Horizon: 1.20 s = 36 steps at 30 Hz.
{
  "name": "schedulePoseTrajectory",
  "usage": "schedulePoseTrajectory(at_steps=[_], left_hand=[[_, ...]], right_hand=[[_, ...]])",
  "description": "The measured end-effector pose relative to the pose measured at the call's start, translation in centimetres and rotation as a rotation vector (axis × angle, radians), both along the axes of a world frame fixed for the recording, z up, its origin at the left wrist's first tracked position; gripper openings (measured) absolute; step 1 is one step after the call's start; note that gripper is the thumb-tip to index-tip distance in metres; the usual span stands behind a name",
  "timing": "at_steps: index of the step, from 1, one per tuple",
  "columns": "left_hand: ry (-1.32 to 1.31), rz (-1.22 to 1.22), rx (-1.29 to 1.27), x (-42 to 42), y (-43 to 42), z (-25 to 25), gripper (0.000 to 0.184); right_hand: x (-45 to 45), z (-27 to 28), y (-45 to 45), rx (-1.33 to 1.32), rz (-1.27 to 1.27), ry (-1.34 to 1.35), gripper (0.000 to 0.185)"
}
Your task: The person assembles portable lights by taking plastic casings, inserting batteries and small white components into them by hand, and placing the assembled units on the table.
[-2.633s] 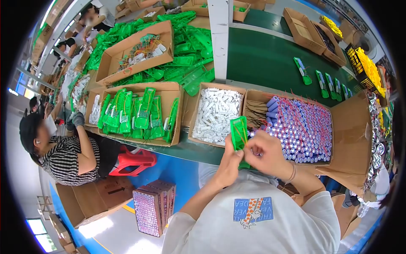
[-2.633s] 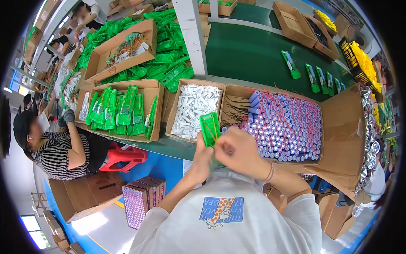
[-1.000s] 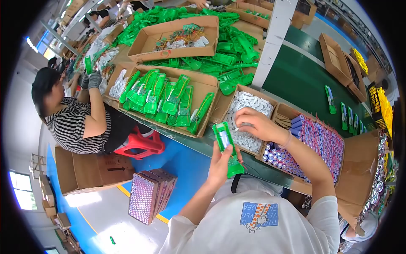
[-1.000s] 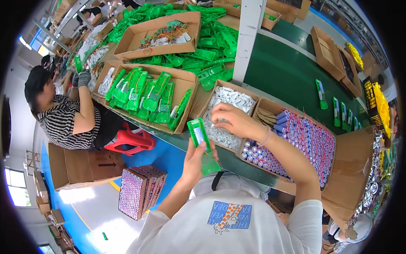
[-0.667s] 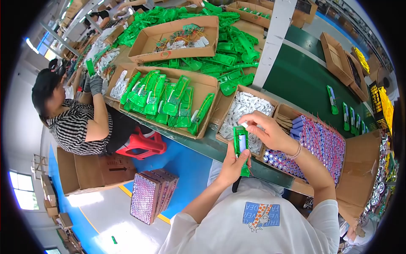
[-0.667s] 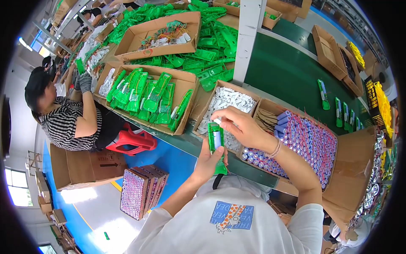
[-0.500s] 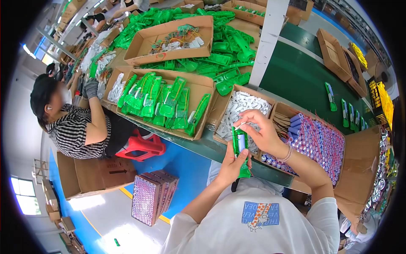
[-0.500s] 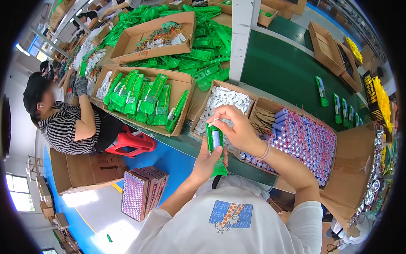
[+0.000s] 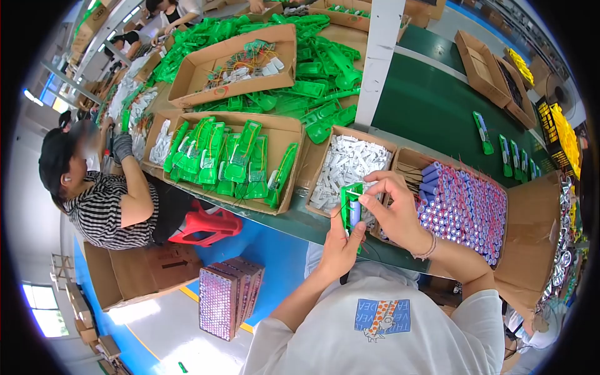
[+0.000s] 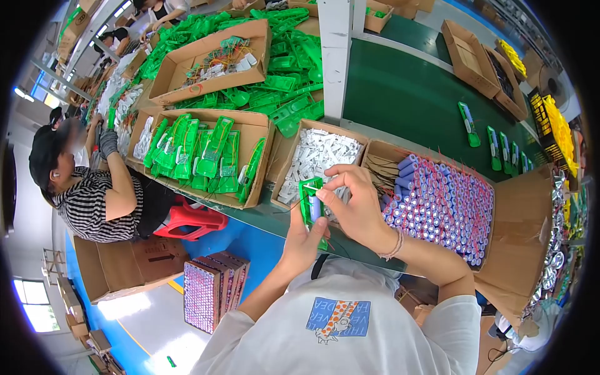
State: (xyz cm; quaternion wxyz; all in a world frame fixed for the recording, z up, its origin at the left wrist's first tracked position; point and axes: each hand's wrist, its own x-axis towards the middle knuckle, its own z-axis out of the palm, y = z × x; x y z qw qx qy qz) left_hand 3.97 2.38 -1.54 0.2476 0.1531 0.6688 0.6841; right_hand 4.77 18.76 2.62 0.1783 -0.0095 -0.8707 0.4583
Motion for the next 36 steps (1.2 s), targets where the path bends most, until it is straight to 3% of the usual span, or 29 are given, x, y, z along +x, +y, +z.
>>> schedulePoseTrajectory(at_steps=[2, 7, 9, 10, 11, 12, 13, 14, 16, 17, 18, 19, 20, 22, 23, 25, 26, 27, 28, 29, 30, 31, 32, 33, 34, 35, 36], left_hand=[[0.082, 0.005, -0.049, 0.0, 0.4, -0.6, 0.047], [0.249, -0.049, -0.184, -0.4, 0.7, 0.0, 0.045], [-0.169, -0.258, 0.126, -0.4, 0.6, 1.1, 0.045], [-0.169, -0.257, 0.125, -0.3, 0.7, 0.8, 0.045], [-0.225, -0.343, 0.28, -0.3, 0.8, 0.3, 0.05], [-0.28, -0.421, 0.434, -0.3, 0.9, -0.1, 0.057], [-0.281, -0.393, 0.427, -0.1, 1.2, -0.1, 0.057], [-0.231, -0.47, 0.364, 0.0, 1.9, 0.0, 0.065], [-0.016, -0.683, 0.304, -2.5, 1.6, 1.5, 0.079], [0.026, -0.61, 0.285, -4.8, 0.5, 3.3, 0.061], [0.111, -0.367, 0.132, -7.3, -1.9, 3.8, 0.041], [0.194, -0.007, 0.135, -9.2, -3.5, 3.9, 0.03], [0.291, 0.251, -0.257, -11.4, -4.4, 5.2, 0.029], [0.715, 0.257, -0.85, -15.2, -6.7, 2.6, 0.036], [0.722, 0.268, -0.863, -15.6, -6.9, 1.6, 0.036], [0.725, -0.028, -1.323, -16.8, -7.1, 0.5, 0.047], [0.724, -0.03, -1.346, -17.3, -7.0, -0.1, 0.045], [0.727, -0.042, -1.35, -17.1, -6.7, 0.8, 0.045], [0.824, 0.125, -1.297, -16.7, -6.1, 2.5, 0.041], [0.925, 0.286, -1.226, -16.5, -5.8, 3.4, 0.038], [1.245, 0.469, -0.963, -16.9, -6.3, 2.2, 0.031], [1.253, 0.436, -0.937, -15.8, -5.6, 2.9, 0.031], [0.563, 0.329, -0.236, -13.8, -4.4, 4.2, 0.03], [-0.173, 0.176, 0.409, -11.8, -3.3, 4.6, 0.03], [-0.446, 0.004, 0.577, -10.6, -2.4, 2.4, 0.029], [-0.723, -0.172, 0.731, -9.4, -1.3, 0.3, 0.031], [-0.72, -0.139, 0.642, -7.2, 0.4, 1.3, 0.035]], right_hand=[[0.1, -0.7, 0.2, -0.468, -0.039, -0.16, 0.014], [0.8, -0.1, 1.1, -0.486, -0.023, -0.127, 0.013], [0.2, -0.1, 1.4, -0.618, -0.052, -0.06, 0.018], [0.4, 0.5, 1.4, -0.653, -0.03, -0.001, 0.013], [0.4, 1.1, 2.1, -0.652, -0.023, -0.001, 0.013], [0.5, 1.4, 3.1, -0.653, 0.117, -0.113, 0.012], [0.6, 1.6, 4.0, -0.656, 0.267, -0.232, 0.013], [0.7, 2.0, 5.2, -0.425, 0.282, -0.276, 0.016], [-0.1, 0.8, 9.0, -0.463, 0.101, -0.139, 0.019], [-2.3, -1.3, 15.1, -0.53, -0.073, 0.067, 0.026], [-4.0, 0.8, 20.2, 0.063, -0.253, 0.182, 0.031], [-6.2, -1.2, 29.6, 0.143, -0.413, 0.158, 0.032], [-8.2, -2.3, 37.0, 0.343, -0.536, 0.177, 0.032], [-10.4, -9.8, 49.9, 0.519, -0.761, -0.101, 0.028], [-10.4, -12.9, 52.4, 0.505, -0.752, -0.092, 0.028], [-9.9, -16.3, 54.0, 0.556, -0.437, -0.555, 0.024], [-10.1, -15.5, 52.4, 0.546, -0.44, -0.553, 0.024], [-10.0, -13.2, 48.8, 0.867, -0.586, -0.259, 0.02], [-9.4, -10.2, 44.1, 1.179, -0.719, 0.047, 0.018], [-8.8, -7.1, 39.5, 0.907, -0.51, 0.103, 0.017], [-8.3, -3.6, 34.2, 0.633, -0.317, 0.157, 0.017], [-6.5, -0.2, 26.1, 0.301, -0.175, 0.024, 0.017], [-4.5, 3.3, 18.9, 0.047, 0.04, -0.133, 0.017], [-2.9, 3.3, 14.9, -0.026, 0.166, -0.238, 0.026], [-1.2, 3.9, 10.4, 0.02, 0.254, -0.196, 0.038], [-0.3, 3.3, 7.7, 0.233, 0.288, 0.079, 0.049], [0.4, 3.8, 5.5, 0.204, 0.341, 0.145, 0.052]])
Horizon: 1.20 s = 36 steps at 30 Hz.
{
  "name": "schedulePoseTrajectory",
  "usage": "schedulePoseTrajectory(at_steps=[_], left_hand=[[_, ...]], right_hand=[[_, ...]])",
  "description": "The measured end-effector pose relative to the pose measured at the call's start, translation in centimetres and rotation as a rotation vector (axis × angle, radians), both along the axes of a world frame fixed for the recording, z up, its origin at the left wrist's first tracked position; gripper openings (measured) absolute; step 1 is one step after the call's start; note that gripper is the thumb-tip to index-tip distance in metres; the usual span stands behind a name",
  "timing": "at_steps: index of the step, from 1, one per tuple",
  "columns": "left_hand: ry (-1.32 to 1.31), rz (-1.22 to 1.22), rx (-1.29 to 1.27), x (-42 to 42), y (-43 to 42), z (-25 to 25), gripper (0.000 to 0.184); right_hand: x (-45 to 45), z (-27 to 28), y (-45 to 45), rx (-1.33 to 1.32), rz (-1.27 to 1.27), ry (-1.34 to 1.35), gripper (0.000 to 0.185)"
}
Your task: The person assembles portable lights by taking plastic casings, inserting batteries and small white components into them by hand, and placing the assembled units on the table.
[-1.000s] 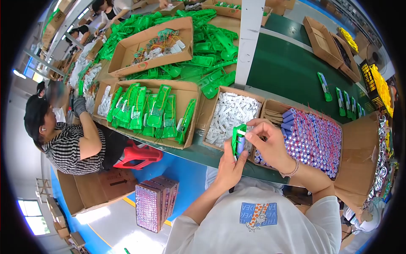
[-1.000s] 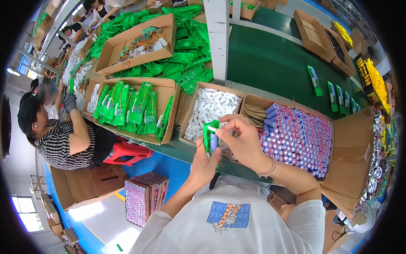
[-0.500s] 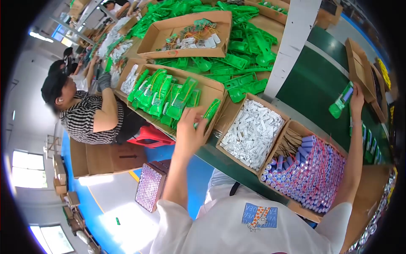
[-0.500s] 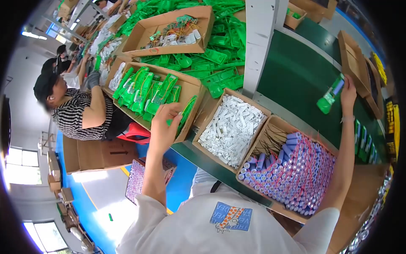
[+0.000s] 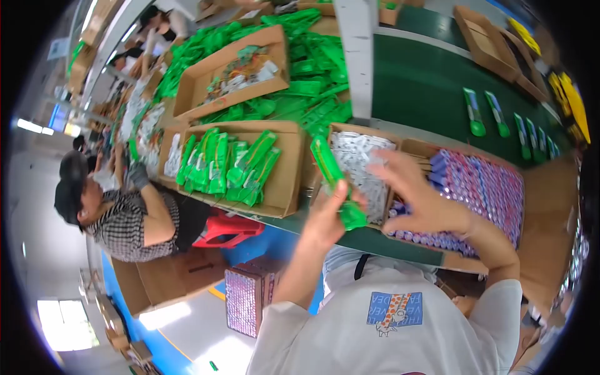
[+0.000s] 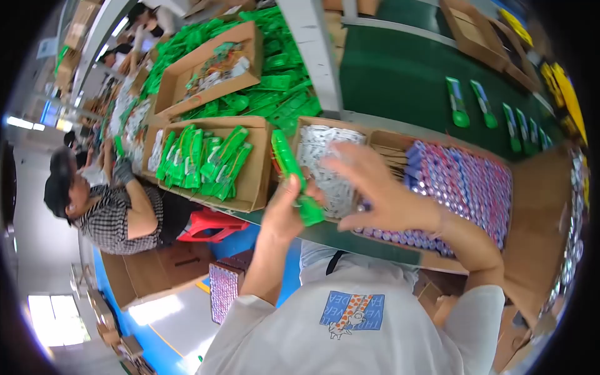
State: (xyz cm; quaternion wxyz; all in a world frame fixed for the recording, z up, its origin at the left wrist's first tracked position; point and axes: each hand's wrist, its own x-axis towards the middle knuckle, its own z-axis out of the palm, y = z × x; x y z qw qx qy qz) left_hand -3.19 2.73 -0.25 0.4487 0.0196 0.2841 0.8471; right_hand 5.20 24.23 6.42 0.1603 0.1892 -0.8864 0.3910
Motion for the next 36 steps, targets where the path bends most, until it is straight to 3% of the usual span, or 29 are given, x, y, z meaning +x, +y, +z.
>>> schedulePoseTrajectory(at_steps=[1, 2, 3, 4, 5, 6, 7, 9, 10, 11, 13, 15, 16, 18, 19, 21, 22, 23, 25, 26, 28, 29, 31, 33, 35, 36], left_hand=[[0.011, 0.005, -0.092, 1.7, 1.2, 1.5, 0.039], [-0.24, 0.022, -0.08, 1.9, 1.4, 2.0, 0.039], [-0.232, -0.003, -0.081, 2.2, 1.4, 1.8, 0.039], [-0.097, 0.031, -0.152, 3.0, 1.2, 1.2, 0.037], [0.038, 0.068, -0.219, 3.4, 1.2, 1.3, 0.035], [-0.008, 0.071, -0.149, 3.8, 1.3, 2.1, 0.042], [-0.006, 0.058, -0.148, 4.2, 1.5, 2.2, 0.042], [0.46, 0.116, -0.312, 5.5, 2.7, 2.0, 0.052], [0.789, 0.18, -0.444, 6.2, 3.1, 1.3, 0.058], [0.794, 0.167, -0.434, 6.4, 3.2, 0.9, 0.058], [0.872, 0.151, -0.444, 6.8, 3.0, 0.2, 0.06], [0.845, 0.142, -0.412, 6.6, 2.6, -0.3, 0.054], [0.692, 0.166, -0.372, 6.3, 2.4, -1.3, 0.051], [0.386, 0.201, -0.336, 6.4, 2.4, -0.5, 0.044], [0.382, 0.195, -0.338, 6.4, 2.3, 0.1, 0.044], [0.476, 0.062, -0.525, 6.3, 2.2, 0.4, 0.045], [0.597, 0.15, -0.604, 6.6, 2.2, -1.1, 0.039], [0.588, 0.138, -0.609, 6.6, 1.7, -1.2, 0.039], [0.416, 0.035, -0.342, 6.2, 0.7, -1.1, 0.034], [0.451, 0.035, -0.378, 6.3, 0.4, -0.8, 0.031], [0.476, 0.014, -0.391, 7.0, 0.3, 0.6, 0.03], [0.499, -0.003, -0.407, 7.3, 0.2, 1.0, 0.03], [0.514, -0.013, -0.396, 7.7, -0.2, 0.7, 0.03], [0.531, -0.024, -0.388, 8.0, -0.8, 0.3, 0.031], [0.599, 0.012, -0.43, 8.0, -1.1, -0.1, 0.031], [0.603, 0.014, -0.427, 7.9, -1.2, 0.2, 0.031]], right_hand=[[1.0, -0.7, -0.1, 0.009, -0.036, -0.002, 0.052], [1.5, -1.5, -0.5, -0.015, 0.142, 0.044, 0.05], [1.8, -1.9, -0.7, -0.04, 0.325, 0.093, 0.048], [2.6, -1.7, -0.6, -0.039, 0.308, 0.097, 0.048], [3.2, -0.5, -0.6, -0.365, 0.166, -0.413, 0.039], [3.7, 0.2, -0.7, -0.691, 0.008, -0.919, 0.031], [3.5, -0.2, -1.3, -0.696, -0.004, -0.913, 0.031], [2.3, -1.3, -2.7, -0.906, -0.178, -0.351, 0.018], [2.2, -0.7, -2.4, -0.69, -0.233, -0.418, 0.02], [2.1, -0.3, -2.5, -0.507, -0.215, -0.31, 0.02], [2.3, -0.7, -3.0, -0.406, -0.281, -0.212, 0.015], [2.5, -1.2, -3.9, -0.299, -0.345, -0.068, 0.014], [2.8, -1.5, -4.5, -0.186, -0.396, 0.071, 0.013], [3.9, -2.5, -5.8, 0.068, -0.419, 0.102, 0.01], [4.2, -2.8, -6.2, 0.207, -0.437, 0.107, 0.008], [4.2, -3.0, -5.0, 0.072, -0.318, 0.011, 0.009], [4.3, -3.1, -4.0, -0.064, -0.195, -0.081, 0.01], [3.7, -3.7, -2.2, -0.351, -0.11, -0.181, 0.009], [3.0, -3.4, 0.5, -0.282, -0.453, -0.244, 0.007], [3.8, -4.2, 0.7, -0.281, -0.457, -0.244, 0.007], [5.3, -6.0, 1.1, 0.287, -0.206, -0.141, 0.013], [5.5, -5.8, 1.6, 0.289, -0.207, -0.14, 0.013], [5.4, -5.1, 2.5, 0.09, -0.041, -0.438, 0.036], [5.4, -4.5, 1.2, 0.12, -0.084, -0.37, 0.036], [4.7, -4.4, 0.7, -0.13, -0.327, -0.316, 0.026], [4.1, -5.5, 1.0, -0.063, -0.353, -0.225, 0.022]])
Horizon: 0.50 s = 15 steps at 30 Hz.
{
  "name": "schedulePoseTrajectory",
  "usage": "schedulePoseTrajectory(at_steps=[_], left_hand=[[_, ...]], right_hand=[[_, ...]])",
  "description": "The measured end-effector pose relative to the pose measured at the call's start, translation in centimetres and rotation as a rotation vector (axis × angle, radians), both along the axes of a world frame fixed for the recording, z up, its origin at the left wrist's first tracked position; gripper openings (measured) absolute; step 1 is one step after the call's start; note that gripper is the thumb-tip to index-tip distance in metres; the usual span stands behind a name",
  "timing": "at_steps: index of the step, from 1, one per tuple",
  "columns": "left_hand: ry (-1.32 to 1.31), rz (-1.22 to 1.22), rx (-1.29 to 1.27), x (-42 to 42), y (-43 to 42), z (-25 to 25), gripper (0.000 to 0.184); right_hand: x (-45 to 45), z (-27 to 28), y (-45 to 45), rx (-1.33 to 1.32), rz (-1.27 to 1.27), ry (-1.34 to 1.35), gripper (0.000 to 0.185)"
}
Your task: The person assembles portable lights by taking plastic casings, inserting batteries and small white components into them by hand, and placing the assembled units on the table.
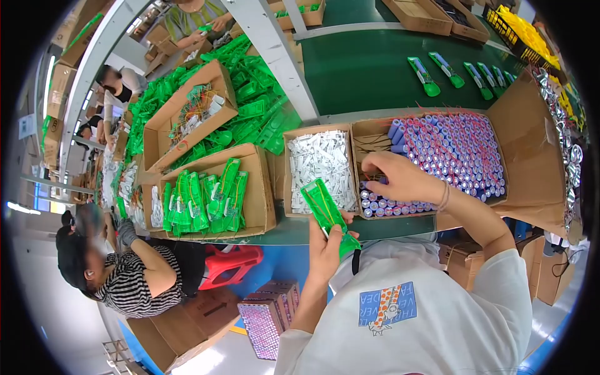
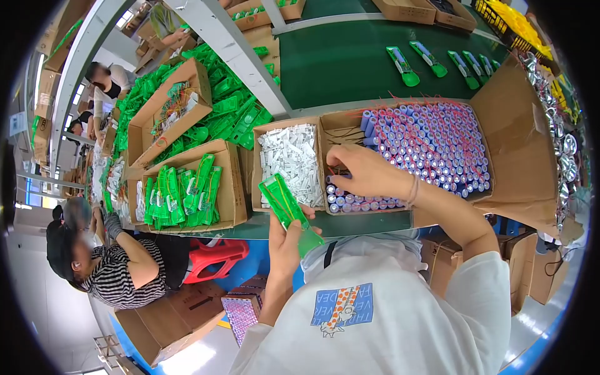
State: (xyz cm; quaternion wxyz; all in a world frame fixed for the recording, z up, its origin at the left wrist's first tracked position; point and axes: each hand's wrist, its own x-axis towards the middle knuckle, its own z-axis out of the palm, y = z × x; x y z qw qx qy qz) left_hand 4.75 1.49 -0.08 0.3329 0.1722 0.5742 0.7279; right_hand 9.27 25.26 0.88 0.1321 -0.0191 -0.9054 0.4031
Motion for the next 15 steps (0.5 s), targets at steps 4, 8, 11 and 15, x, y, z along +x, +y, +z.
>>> schedulePoseTrajectory(at_steps=[4, 8, 11, 15], left_hand=[[0.042, 0.01, -0.058, -0.1, -0.8, 0.9, 0.033], [0.072, -0.001, -0.082, 0.0, -0.3, 0.6, 0.035], [0.076, -0.018, -0.007, 0.5, 1.3, -0.9, 0.037], [0.0, -0.107, 0.063, 1.2, 3.7, -0.5, 0.038]], right_hand=[[-1.7, -1.8, 0.9, 0.029, 0.259, -0.273, 0.024], [-1.4, 1.7, 2.1, -0.015, 0.343, -0.251, 0.022], [-0.9, 5.2, 1.6, -0.42, -0.028, -0.072, 0.02], [-0.7, 4.1, -0.7, -1.006, -0.304, 0.239, 0.021]])
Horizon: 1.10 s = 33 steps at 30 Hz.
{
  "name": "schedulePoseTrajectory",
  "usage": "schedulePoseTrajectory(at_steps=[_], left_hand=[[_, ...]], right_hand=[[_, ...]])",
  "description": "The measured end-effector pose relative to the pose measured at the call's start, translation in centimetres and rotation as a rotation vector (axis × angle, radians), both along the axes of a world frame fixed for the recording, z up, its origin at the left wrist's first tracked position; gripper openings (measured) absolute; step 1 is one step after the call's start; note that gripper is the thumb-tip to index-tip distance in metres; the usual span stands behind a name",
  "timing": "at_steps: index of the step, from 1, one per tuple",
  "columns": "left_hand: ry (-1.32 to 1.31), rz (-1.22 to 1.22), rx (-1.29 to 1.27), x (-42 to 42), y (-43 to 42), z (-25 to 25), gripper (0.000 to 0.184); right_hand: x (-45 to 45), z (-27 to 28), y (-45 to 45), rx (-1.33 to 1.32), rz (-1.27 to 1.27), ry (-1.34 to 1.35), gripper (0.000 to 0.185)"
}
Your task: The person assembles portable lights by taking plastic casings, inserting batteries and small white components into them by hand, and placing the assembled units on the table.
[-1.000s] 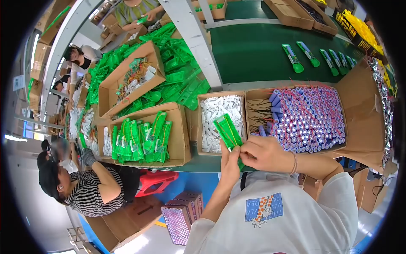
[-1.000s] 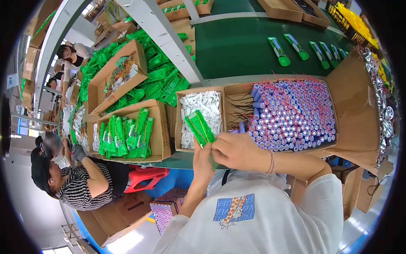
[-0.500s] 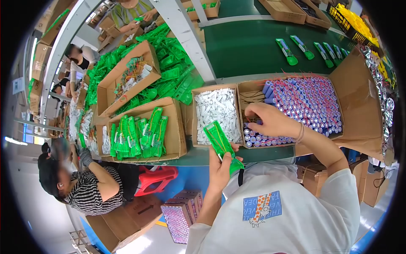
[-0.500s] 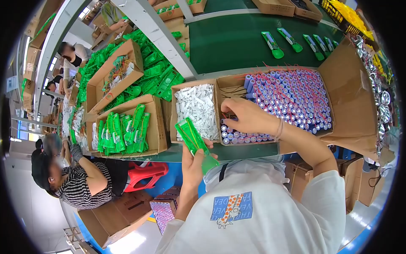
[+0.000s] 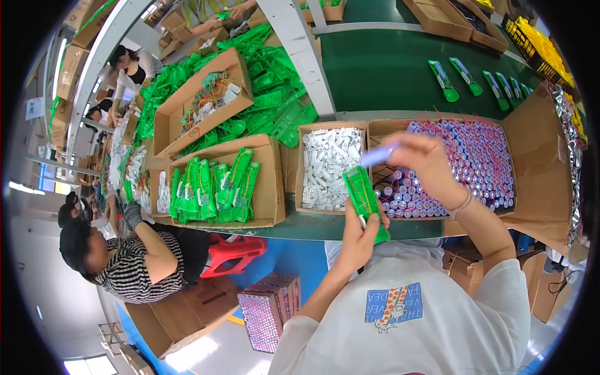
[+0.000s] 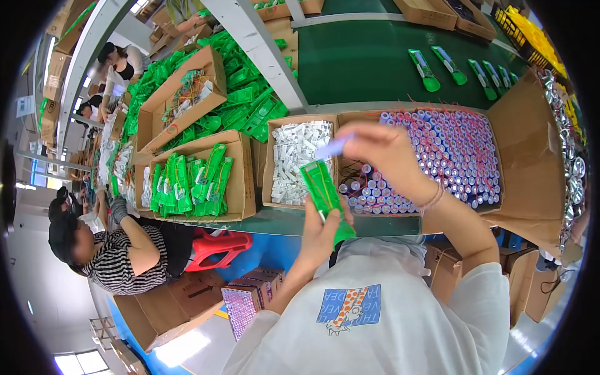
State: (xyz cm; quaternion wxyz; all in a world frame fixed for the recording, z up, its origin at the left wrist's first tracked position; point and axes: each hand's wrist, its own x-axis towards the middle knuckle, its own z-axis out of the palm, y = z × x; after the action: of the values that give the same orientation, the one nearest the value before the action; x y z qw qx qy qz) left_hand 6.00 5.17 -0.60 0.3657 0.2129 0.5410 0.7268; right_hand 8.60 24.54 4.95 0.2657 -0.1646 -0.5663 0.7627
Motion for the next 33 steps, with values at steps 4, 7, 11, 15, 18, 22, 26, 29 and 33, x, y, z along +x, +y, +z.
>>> schedulePoseTrajectory(at_steps=[4, 7, 11, 15, 18, 22, 26, 29, 33], left_hand=[[0.038, 0.018, 0.007, -0.2, 0.9, -0.1, 0.037], [0.042, 0.013, -0.052, -0.1, 0.6, 0.1, 0.043], [0.226, 0.051, -0.077, 0.5, 0.7, 0.0, 0.06], [0.41, 0.094, -0.146, -0.6, -0.8, -0.4, 0.061], [-0.04, 0.131, -0.017, -2.2, -2.8, 0.3, 0.051], [-0.318, 0.465, 0.203, -4.2, -5.9, 0.2, 0.045], [-0.308, 0.51, 0.231, -4.0, -7.4, 0.2, 0.048], [-0.341, 0.486, 0.228, -3.4, -7.2, 0.1, 0.04], [-0.368, 0.426, 0.212, -2.9, -6.5, 0.5, 0.035]], right_hand=[[1.9, -1.3, -2.0, 0.094, 0.298, -0.168, 0.022], [2.6, -0.9, -1.9, 0.136, 0.421, -0.226, 0.023], [1.9, -1.0, -2.4, 0.034, 0.587, -0.369, 0.03], [-0.7, -1.1, -2.7, -0.088, 0.668, -0.435, 0.043], [-4.3, -2.2, -4.2, 0.238, 0.796, -0.332, 0.044], [-12.9, -5.5, -4.6, 0.904, 0.897, 0.028, 0.029], [-14.0, -9.4, -6.9, 1.524, 0.856, -0.114, 0.021], [-13.6, -10.8, -7.4, 1.576, 0.717, -0.215, 0.014], [-14.0, -10.8, -6.7, 1.427, 0.736, -0.207, 0.01]])
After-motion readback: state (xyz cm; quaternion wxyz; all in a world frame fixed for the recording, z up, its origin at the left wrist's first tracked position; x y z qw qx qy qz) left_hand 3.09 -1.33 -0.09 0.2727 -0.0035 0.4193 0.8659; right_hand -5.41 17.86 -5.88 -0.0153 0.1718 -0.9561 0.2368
